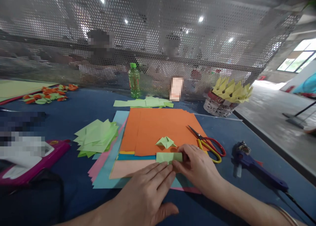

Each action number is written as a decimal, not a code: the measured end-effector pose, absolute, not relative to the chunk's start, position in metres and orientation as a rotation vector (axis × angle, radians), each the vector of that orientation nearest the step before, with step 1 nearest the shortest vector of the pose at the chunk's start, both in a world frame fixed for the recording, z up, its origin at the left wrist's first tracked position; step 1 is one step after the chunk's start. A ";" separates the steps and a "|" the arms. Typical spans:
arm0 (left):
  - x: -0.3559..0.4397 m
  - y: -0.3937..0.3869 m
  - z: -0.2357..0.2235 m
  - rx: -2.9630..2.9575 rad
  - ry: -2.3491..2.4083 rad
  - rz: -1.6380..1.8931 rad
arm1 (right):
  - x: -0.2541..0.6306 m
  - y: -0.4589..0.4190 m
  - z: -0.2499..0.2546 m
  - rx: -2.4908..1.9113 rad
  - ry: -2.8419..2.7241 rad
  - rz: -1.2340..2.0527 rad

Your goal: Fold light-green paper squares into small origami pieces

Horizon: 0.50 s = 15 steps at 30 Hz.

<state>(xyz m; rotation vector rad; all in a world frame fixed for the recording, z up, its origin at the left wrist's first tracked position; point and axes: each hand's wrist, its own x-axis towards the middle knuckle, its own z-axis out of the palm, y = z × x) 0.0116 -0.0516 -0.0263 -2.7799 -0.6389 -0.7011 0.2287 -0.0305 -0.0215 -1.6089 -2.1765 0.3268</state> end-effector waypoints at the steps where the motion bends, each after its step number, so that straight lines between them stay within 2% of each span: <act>1: 0.012 -0.052 -0.026 -2.786 -0.642 -0.707 | 0.228 -0.031 -0.021 -1.617 -2.180 0.323; 15: 0.013 -0.055 -0.026 -2.732 -0.758 -0.882 | 0.239 -0.025 -0.020 -1.590 -2.166 0.527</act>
